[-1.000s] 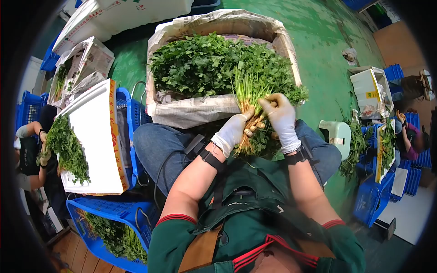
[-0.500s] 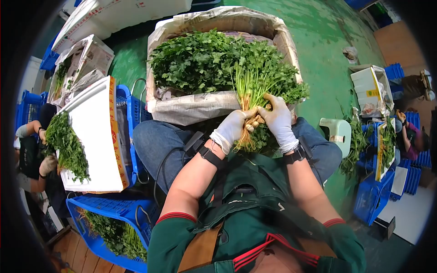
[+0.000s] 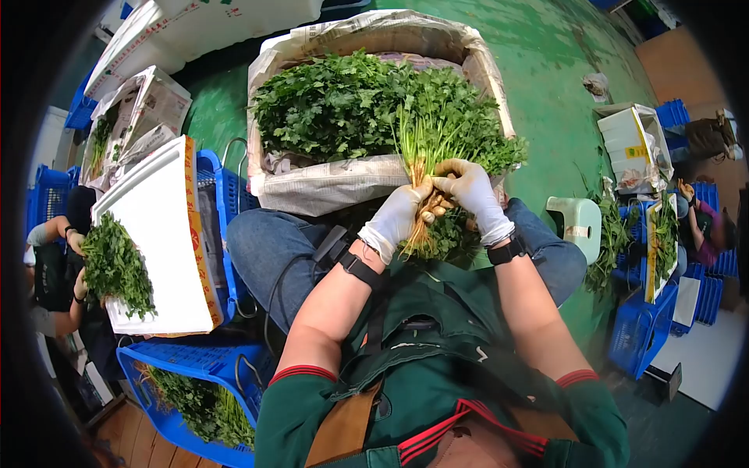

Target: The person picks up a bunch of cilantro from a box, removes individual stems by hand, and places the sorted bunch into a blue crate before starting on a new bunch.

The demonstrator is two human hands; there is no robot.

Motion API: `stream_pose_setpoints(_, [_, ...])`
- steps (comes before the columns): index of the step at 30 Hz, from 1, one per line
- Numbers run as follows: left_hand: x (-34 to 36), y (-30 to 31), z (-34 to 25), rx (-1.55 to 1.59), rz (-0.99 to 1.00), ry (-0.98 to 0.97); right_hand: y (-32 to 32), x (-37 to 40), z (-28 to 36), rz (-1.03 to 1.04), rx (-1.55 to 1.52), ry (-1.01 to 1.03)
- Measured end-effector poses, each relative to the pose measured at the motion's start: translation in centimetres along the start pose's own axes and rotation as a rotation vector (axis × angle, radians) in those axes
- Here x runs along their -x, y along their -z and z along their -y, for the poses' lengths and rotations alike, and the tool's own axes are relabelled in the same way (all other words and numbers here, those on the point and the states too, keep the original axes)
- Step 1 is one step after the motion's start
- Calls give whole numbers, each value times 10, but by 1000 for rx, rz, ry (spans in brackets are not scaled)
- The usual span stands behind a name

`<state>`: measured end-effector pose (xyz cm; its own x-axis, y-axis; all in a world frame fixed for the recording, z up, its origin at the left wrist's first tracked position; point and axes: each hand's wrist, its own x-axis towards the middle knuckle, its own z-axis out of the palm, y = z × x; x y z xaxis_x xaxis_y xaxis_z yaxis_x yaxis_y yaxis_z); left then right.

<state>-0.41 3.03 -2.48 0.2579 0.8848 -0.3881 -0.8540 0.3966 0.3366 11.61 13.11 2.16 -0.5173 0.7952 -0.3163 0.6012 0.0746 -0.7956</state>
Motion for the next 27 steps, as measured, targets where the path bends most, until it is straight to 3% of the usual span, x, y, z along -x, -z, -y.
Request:
stream_pose_setpoints(1, [0,-2,-1,5,-12,-5,2,-1,3,100,-107,-116])
stream_pose_setpoints(3, [2,-9,1,9,-51,-9,-1,0,1,97,-88,-117])
stream_pose_setpoints(5, [2,-11,-1,6,-90,-21,-6,5,9,-60,242,88])
stream_pose_setpoints(7, [-1,-2,1,127,-62,-29,-9,12,10,-91,212,87])
stream_pose_setpoints(9, [-8,6,4,137,-70,-13,-10,14,0,-86,250,238])
stream_pose_setpoints(11, [-7,2,5,95,-140,-47,-6,21,6,-31,223,182])
stream_pose_setpoints(13, [-3,-5,1,62,-177,-30,-1,27,13,195,-99,38])
stream_pose_setpoints(15, [1,-13,-2,10,-255,-58,6,27,11,186,-157,73])
stream_pose_setpoints(18, [2,-12,-3,76,-113,-28,4,29,0,12,10,215])
stream_pose_setpoints(23, [4,-11,-6,47,-24,-21,-6,18,-8,-110,-23,133])
stream_pose_setpoints(27, [4,-7,-6,160,-32,-14,20,36,17,220,-900,-96])
